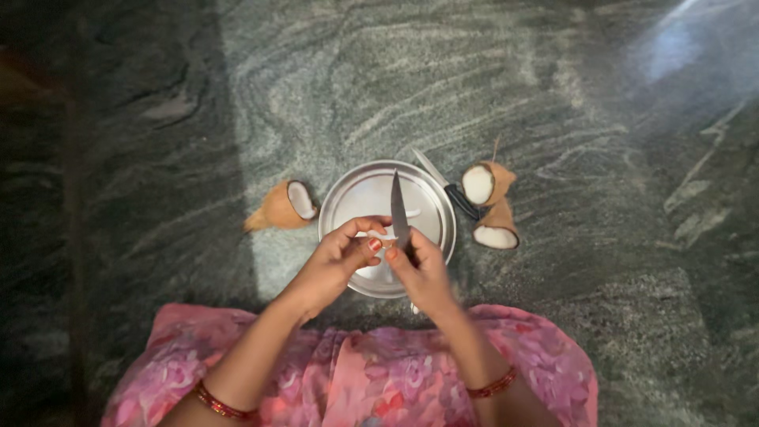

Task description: The person sits on the floor and uses a knife to cut a coconut half into small pieces over a metal plate. The person holds the coconut in one hand and slices the white flesh into the plate, repeating the action for several pieces.

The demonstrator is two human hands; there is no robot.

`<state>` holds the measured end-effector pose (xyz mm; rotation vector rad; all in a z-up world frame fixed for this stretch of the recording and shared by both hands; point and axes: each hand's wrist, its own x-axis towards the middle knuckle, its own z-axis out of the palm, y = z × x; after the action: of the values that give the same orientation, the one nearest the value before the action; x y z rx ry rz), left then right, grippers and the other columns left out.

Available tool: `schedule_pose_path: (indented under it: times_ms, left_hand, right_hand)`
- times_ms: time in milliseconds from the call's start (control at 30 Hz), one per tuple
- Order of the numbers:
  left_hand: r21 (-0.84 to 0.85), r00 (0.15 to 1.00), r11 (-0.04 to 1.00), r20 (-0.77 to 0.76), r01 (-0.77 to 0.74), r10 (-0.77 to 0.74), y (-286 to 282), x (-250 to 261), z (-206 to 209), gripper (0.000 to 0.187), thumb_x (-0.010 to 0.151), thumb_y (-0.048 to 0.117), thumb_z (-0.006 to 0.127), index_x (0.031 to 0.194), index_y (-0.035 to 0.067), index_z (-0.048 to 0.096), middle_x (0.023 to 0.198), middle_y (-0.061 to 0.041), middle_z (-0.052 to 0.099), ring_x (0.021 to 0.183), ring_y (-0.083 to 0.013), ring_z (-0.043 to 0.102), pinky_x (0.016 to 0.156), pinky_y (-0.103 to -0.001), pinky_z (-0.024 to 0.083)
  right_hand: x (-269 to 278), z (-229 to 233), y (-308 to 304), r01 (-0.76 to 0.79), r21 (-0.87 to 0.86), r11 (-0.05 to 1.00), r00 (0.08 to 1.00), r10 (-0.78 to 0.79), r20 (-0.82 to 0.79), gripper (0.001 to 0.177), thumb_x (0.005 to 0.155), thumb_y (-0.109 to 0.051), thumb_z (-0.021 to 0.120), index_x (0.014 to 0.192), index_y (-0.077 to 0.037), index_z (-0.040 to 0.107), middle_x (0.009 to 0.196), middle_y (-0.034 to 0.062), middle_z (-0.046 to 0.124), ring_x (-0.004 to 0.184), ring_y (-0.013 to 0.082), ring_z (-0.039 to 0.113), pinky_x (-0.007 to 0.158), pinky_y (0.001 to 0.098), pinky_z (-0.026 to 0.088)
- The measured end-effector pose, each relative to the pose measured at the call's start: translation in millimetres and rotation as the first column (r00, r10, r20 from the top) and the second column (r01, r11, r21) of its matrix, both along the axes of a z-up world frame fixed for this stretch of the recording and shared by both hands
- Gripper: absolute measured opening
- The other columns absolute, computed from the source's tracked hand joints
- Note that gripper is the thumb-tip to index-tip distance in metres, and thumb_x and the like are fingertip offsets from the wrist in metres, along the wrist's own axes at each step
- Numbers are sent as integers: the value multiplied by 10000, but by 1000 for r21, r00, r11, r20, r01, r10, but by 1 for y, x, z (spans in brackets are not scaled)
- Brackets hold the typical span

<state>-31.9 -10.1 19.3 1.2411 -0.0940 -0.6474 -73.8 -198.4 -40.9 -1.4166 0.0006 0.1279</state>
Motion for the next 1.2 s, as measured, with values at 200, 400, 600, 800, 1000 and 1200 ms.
schedule_pose_path:
  times_ms: [200,400,600,800,1000,1200]
  left_hand:
    - [-14,992,994,64,106,-105,2,2,-4,154,1044,159,545,1180,98,583,1460,-28,521,1289,-152,527,1103,-352,425]
    - [80,971,983,162,164,-176,6,6,-9,158,1072,146,529,1215,83,556,1387,-71,527,1321,-152,498,1159,-333,365]
    - [129,983,991,179,27,-50,-1,5,-10,165,1052,139,511,1203,85,548,1372,-49,567,1340,-141,500,1145,-327,388]
    - [76,987,992,121,101,-109,1,4,-8,157,1057,119,513,1204,74,545,1331,-17,555,1278,-122,492,1116,-300,379]
    - [23,987,991,87,134,-136,4,2,-13,177,1069,122,509,1239,88,547,1238,-11,560,1219,-109,507,1092,-288,406]
    - [-14,983,988,104,153,-151,3,3,-10,170,1071,106,496,1234,73,527,1296,-4,548,1262,-107,498,1118,-287,394]
  right_hand:
    - [-3,-10,-1,-7,-46,999,999,4,-51,380,994,-424,655,1021,-46,643,683,-87,498,589,7,405,501,218,307]
    - [-5,-8,6,29,-201,979,999,-33,-13,382,1007,-416,648,931,-42,660,662,-95,477,601,9,402,507,232,313]
    - [-3,2,15,98,-273,957,993,-113,-40,330,1021,-359,642,934,-43,681,648,-97,493,616,2,403,513,233,327]
    - [2,6,18,126,-228,966,992,-124,21,317,925,-324,749,1047,-36,700,672,-101,520,610,5,416,517,228,342]
    - [-2,-3,17,121,-296,947,993,-120,23,318,965,-331,763,986,-21,697,656,-95,457,619,18,378,524,235,316]
    - [-2,2,20,145,-202,969,989,-138,48,334,953,-331,745,1086,-29,696,711,-113,477,647,8,395,544,227,327]
